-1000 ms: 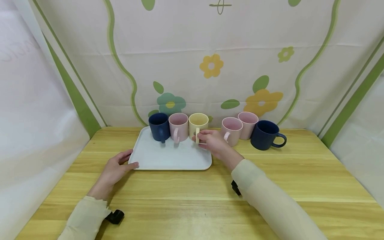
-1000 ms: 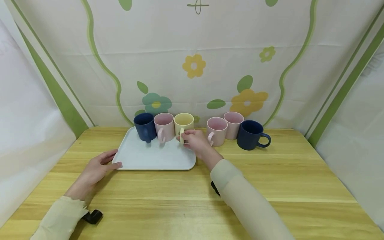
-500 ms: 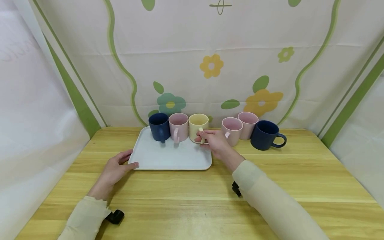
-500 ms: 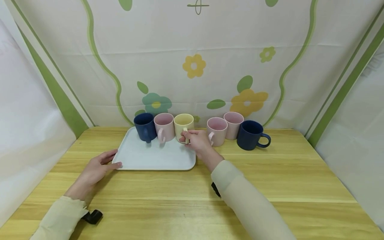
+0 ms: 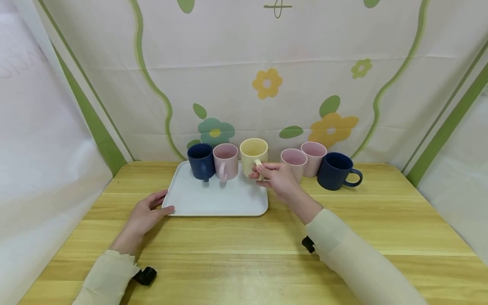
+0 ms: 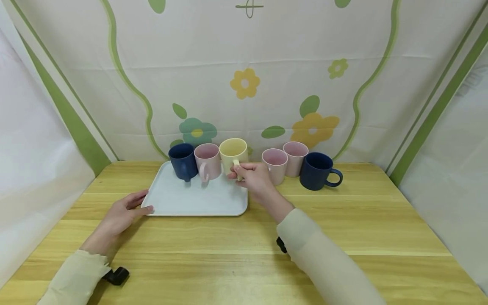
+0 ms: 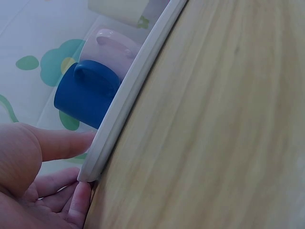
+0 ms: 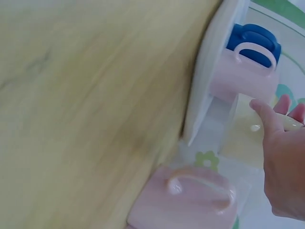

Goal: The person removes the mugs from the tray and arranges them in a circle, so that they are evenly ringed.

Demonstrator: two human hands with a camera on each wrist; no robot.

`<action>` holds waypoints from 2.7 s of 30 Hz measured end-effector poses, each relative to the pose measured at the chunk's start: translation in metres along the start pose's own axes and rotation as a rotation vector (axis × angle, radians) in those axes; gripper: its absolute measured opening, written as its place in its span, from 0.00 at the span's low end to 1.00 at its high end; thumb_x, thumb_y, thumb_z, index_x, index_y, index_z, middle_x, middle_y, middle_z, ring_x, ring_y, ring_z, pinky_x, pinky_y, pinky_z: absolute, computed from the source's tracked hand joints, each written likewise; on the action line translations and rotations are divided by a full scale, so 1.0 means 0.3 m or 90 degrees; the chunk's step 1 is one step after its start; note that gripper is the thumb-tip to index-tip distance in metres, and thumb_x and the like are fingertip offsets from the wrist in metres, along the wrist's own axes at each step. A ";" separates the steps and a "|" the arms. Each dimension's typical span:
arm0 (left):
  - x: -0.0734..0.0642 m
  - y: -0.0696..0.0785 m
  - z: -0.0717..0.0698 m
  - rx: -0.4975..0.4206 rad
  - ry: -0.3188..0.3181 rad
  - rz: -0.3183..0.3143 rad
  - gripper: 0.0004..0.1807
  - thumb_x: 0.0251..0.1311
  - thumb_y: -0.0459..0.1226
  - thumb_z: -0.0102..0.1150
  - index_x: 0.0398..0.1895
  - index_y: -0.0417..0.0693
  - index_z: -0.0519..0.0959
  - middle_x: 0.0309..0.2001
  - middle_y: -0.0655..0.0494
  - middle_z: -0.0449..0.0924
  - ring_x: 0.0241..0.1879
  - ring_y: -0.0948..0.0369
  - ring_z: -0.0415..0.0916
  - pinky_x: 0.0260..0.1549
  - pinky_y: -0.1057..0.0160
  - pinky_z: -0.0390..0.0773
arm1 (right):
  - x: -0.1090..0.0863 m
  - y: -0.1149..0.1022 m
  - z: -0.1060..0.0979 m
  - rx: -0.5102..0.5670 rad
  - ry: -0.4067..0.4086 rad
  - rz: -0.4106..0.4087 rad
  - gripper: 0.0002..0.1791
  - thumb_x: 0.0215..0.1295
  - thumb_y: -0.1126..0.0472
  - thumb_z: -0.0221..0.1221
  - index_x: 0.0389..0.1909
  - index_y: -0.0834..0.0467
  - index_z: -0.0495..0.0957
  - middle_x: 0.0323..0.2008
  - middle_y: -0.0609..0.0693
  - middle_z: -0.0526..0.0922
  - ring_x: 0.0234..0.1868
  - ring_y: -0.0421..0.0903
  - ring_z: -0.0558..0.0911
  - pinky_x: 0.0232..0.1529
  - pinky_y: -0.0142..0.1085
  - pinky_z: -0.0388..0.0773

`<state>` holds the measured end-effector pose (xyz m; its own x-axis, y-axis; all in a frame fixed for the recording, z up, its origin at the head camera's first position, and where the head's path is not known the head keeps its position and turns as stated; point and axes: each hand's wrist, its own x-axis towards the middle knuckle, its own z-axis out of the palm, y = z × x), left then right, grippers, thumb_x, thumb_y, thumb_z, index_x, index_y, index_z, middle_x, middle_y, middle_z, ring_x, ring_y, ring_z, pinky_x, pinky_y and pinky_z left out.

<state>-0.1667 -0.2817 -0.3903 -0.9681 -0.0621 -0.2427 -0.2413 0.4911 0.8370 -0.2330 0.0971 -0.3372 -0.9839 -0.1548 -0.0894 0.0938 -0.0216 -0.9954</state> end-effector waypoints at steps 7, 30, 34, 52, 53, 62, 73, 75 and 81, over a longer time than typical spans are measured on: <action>-0.002 0.001 -0.002 0.006 -0.004 -0.010 0.43 0.74 0.43 0.64 0.86 0.44 0.55 0.82 0.37 0.59 0.81 0.40 0.57 0.79 0.39 0.58 | -0.068 -0.034 -0.040 -0.026 -0.047 -0.046 0.17 0.78 0.64 0.60 0.60 0.71 0.83 0.38 0.49 0.90 0.45 0.43 0.92 0.57 0.45 0.86; -0.005 -0.006 -0.001 0.014 0.001 -0.006 0.39 0.78 0.45 0.58 0.85 0.43 0.56 0.82 0.35 0.60 0.82 0.39 0.54 0.79 0.40 0.58 | -0.280 -0.049 -0.284 -0.044 -0.109 -0.145 0.20 0.78 0.64 0.61 0.54 0.82 0.79 0.40 0.48 0.93 0.47 0.44 0.93 0.54 0.39 0.88; -0.007 -0.007 0.001 0.010 0.003 -0.002 0.40 0.76 0.41 0.60 0.85 0.43 0.56 0.82 0.35 0.60 0.81 0.40 0.57 0.78 0.42 0.60 | -0.304 -0.040 -0.343 -0.018 -0.120 -0.166 0.18 0.79 0.67 0.59 0.53 0.82 0.80 0.41 0.49 0.93 0.47 0.44 0.93 0.53 0.38 0.88; -0.002 0.002 0.001 -0.001 0.005 -0.008 0.42 0.73 0.39 0.63 0.85 0.44 0.56 0.82 0.36 0.60 0.81 0.40 0.57 0.78 0.41 0.59 | -0.373 0.016 -0.625 0.004 -0.195 -0.157 0.16 0.81 0.75 0.48 0.52 0.74 0.85 0.43 0.52 0.93 0.52 0.49 0.92 0.57 0.40 0.87; -0.003 0.002 0.002 0.001 0.006 -0.008 0.42 0.73 0.39 0.63 0.85 0.44 0.57 0.82 0.36 0.60 0.81 0.40 0.57 0.78 0.41 0.59 | -0.374 0.021 -0.638 0.003 -0.197 -0.155 0.16 0.81 0.75 0.47 0.53 0.75 0.84 0.43 0.52 0.93 0.53 0.49 0.92 0.57 0.40 0.87; -0.007 0.003 0.003 0.002 0.009 -0.009 0.42 0.72 0.39 0.64 0.85 0.44 0.57 0.82 0.36 0.60 0.81 0.39 0.57 0.78 0.40 0.59 | -0.385 0.065 -0.727 0.021 -0.194 -0.102 0.16 0.82 0.74 0.47 0.55 0.76 0.82 0.44 0.55 0.91 0.55 0.47 0.91 0.58 0.43 0.86; -0.004 0.000 0.004 0.001 0.006 -0.010 0.42 0.73 0.40 0.63 0.85 0.43 0.57 0.82 0.36 0.60 0.81 0.40 0.57 0.79 0.41 0.59 | -0.391 0.105 -0.801 0.060 -0.188 -0.067 0.18 0.82 0.75 0.45 0.52 0.72 0.85 0.46 0.55 0.92 0.55 0.47 0.91 0.57 0.42 0.87; -0.004 0.002 0.005 -0.002 0.006 -0.010 0.42 0.73 0.40 0.63 0.85 0.43 0.57 0.82 0.36 0.59 0.81 0.40 0.57 0.79 0.40 0.59 | -0.394 0.108 -0.814 0.071 -0.193 -0.063 0.19 0.82 0.76 0.43 0.52 0.72 0.86 0.47 0.55 0.92 0.55 0.47 0.91 0.57 0.42 0.87; -0.005 0.007 0.006 -0.008 0.004 -0.016 0.42 0.74 0.40 0.63 0.85 0.44 0.56 0.83 0.37 0.58 0.82 0.40 0.54 0.80 0.40 0.56 | -0.396 0.111 -0.840 0.105 -0.229 -0.055 0.22 0.82 0.77 0.40 0.55 0.72 0.85 0.51 0.58 0.92 0.58 0.49 0.90 0.60 0.43 0.85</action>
<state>-0.1656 -0.2790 -0.3890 -0.9624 -0.0801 -0.2596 -0.2656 0.4789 0.8367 -0.1514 0.3637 -0.3688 -0.8758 -0.4810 0.0412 0.0654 -0.2027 -0.9771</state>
